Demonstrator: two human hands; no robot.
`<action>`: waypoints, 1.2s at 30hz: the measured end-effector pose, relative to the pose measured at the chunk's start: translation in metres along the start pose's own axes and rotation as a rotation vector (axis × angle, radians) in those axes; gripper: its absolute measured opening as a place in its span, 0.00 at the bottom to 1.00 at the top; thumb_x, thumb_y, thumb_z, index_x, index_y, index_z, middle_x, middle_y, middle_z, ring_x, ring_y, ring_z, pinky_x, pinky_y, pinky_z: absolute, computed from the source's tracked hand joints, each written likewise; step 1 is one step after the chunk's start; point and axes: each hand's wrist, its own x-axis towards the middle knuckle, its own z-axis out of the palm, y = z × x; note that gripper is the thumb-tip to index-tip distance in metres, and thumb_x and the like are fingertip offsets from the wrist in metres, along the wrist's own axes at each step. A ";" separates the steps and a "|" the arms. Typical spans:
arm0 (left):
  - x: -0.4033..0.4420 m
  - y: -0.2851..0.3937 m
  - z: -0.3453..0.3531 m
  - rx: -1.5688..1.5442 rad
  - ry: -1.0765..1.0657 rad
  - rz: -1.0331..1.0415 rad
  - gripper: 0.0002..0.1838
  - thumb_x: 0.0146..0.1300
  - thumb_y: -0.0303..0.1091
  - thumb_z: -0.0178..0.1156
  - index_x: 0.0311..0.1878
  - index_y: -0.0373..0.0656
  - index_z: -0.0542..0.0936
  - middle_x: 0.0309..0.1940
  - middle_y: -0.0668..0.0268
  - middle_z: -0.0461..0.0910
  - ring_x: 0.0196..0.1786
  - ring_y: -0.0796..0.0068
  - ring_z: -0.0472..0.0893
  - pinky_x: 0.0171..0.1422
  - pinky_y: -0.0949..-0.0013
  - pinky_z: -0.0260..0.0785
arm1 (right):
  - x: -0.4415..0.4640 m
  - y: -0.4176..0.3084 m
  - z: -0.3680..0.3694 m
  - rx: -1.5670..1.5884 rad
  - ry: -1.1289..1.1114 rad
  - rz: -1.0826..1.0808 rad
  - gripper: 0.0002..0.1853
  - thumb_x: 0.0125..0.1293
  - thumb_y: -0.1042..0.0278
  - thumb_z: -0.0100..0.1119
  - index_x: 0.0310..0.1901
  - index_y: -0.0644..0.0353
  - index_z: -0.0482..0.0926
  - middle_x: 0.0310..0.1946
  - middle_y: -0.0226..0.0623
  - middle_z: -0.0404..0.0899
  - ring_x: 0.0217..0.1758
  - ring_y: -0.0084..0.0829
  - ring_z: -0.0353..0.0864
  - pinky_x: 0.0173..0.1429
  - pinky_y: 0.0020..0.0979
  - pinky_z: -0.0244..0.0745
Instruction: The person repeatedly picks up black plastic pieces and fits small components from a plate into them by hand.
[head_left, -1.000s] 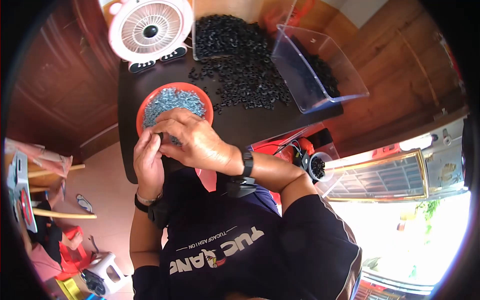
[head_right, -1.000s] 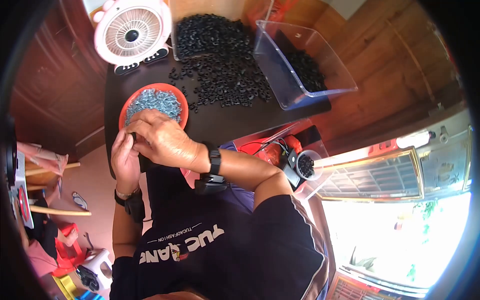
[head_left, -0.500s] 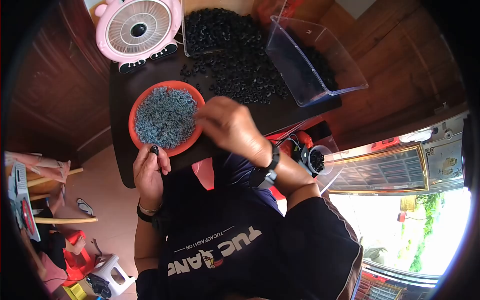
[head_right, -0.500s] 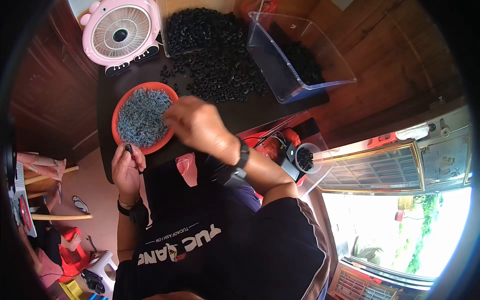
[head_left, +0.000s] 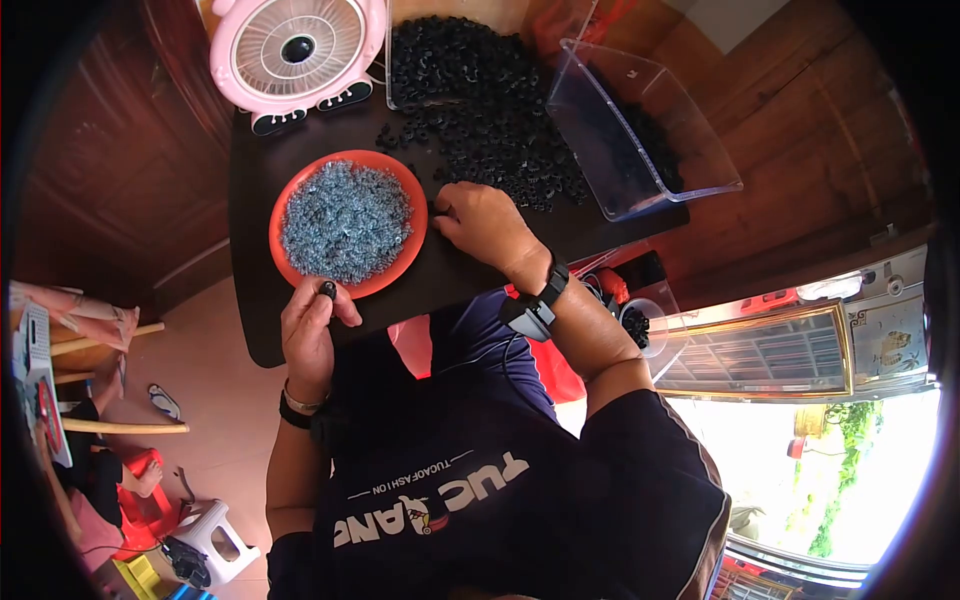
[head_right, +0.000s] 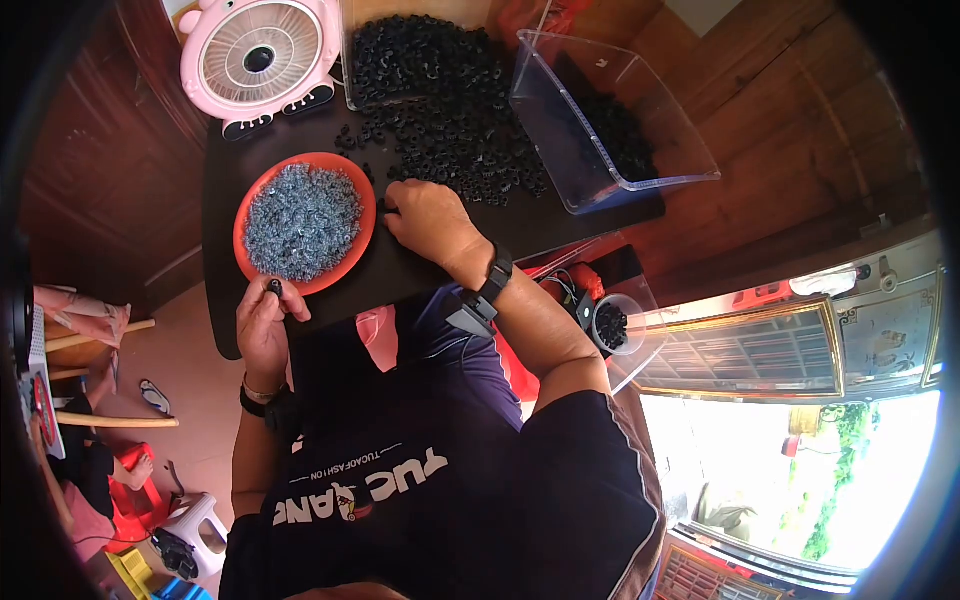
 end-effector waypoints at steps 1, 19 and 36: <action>0.001 0.000 0.001 -0.001 0.009 0.001 0.15 0.71 0.40 0.49 0.38 0.35 0.74 0.27 0.63 0.76 0.29 0.75 0.76 0.37 0.72 0.68 | 0.001 0.000 0.000 -0.017 -0.014 -0.012 0.11 0.57 0.66 0.62 0.40 0.61 0.82 0.34 0.43 0.83 0.40 0.45 0.85 0.45 0.41 0.79; -0.002 -0.004 -0.007 -0.050 -0.032 -0.044 0.19 0.73 0.46 0.53 0.40 0.35 0.74 0.21 0.72 0.68 0.24 0.84 0.65 0.31 0.77 0.58 | 0.013 -0.067 -0.019 1.234 -0.355 0.086 0.06 0.67 0.78 0.59 0.44 0.66 0.80 0.36 0.35 0.83 0.40 0.22 0.83 0.47 0.24 0.80; -0.006 0.000 -0.009 -0.012 -0.084 -0.064 0.23 0.73 0.50 0.51 0.40 0.34 0.74 0.19 0.74 0.61 0.22 0.84 0.61 0.27 0.76 0.54 | 0.018 -0.101 -0.011 1.144 -0.592 0.041 0.04 0.60 0.78 0.66 0.37 0.65 0.82 0.30 0.28 0.82 0.36 0.18 0.80 0.44 0.23 0.76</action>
